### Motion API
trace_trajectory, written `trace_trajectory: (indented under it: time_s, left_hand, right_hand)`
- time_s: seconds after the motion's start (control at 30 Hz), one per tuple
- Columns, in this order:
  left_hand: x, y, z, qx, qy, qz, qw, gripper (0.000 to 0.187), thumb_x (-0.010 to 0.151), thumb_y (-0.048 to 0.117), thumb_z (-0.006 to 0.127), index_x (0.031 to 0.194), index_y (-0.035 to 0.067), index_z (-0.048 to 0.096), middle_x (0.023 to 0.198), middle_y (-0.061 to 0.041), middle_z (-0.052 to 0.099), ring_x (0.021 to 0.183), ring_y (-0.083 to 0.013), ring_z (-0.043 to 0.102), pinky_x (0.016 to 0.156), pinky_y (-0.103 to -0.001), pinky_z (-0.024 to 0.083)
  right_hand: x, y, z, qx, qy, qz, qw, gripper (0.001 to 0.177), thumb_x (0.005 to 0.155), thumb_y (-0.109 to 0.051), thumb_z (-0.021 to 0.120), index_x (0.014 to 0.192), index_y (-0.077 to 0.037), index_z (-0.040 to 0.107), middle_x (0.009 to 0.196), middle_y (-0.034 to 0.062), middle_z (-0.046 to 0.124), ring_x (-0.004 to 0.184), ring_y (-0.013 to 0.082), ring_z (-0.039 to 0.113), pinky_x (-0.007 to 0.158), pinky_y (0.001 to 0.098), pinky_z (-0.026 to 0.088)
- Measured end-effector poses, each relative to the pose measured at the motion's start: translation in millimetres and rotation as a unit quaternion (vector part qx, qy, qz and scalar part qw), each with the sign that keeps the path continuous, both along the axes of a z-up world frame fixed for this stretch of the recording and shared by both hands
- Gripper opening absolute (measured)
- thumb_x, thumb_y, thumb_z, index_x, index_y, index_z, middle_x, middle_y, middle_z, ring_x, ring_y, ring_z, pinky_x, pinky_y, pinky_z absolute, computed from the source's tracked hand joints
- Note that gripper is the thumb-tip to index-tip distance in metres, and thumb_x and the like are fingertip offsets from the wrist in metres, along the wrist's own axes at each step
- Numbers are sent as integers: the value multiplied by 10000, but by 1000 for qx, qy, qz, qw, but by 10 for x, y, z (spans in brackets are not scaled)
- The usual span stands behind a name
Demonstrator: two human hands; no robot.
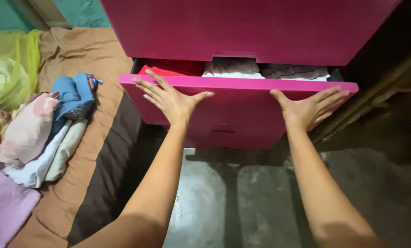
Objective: The person opens and closes multiple drawers in a pink plastic storage unit, folding and arranging various garments including shirts and shorts. They repeatedly open drawers, adjust the folded clothes inside, and close the drawers.
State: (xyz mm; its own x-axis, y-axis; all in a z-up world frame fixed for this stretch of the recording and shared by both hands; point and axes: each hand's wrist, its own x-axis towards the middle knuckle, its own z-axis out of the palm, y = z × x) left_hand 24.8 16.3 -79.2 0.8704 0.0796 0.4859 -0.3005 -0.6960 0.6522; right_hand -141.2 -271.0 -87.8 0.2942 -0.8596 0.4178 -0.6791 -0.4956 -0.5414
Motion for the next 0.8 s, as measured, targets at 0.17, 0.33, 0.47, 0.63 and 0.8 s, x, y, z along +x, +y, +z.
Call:
trace_trajectory:
  time_s: [0.17,0.33,0.47,0.63,0.8]
  left_hand:
    - [160,-110,-37,-40,-33,-20,998,1840,350,808,960,1565,27,-179,1548,-456,-212,1505,-564,-144,1259,-606,70]
    - [468,-312,0,-35,-18,-5,999,1831,344,783,972,1534,40,-204,1523,-466,-214,1482,-581,-119,1243,-595,67]
    - [584,-486,-61,-85,46,7,995,1832,355,758,971,1537,26,-221,1513,-486,-247,1496,-569,-91,1263,-537,102]
    - [687,-622,-70,-123,124,8,985,1819,367,768,943,1517,-40,-212,1591,-398,-193,1544,-476,-57,1267,-468,113]
    - [714,-579,99,-84,181,4,980,1821,408,756,961,1489,-107,-223,1566,-427,-197,1535,-481,-77,1270,-471,88]
  right_hand:
    - [236,-236,-75,103,-57,33,992,1762,564,-790,975,1595,4,-213,1660,296,-250,1603,446,12,1298,551,162]
    - [597,-434,-129,98,-88,41,990,1756,555,-768,982,1583,-21,-229,1668,262,-250,1610,410,19,1293,570,126]
    - [830,-559,-126,97,-73,39,992,1742,576,-787,954,1560,-26,-265,1671,250,-239,1607,394,14,1285,585,95]
    - [920,-572,-78,95,-65,41,992,1726,610,-772,927,1526,12,-308,1647,274,-225,1585,429,-31,1279,562,78]
    - [894,-435,132,180,-67,25,981,1729,554,-740,953,1535,-3,-264,1694,253,-146,1592,374,33,1285,488,156]
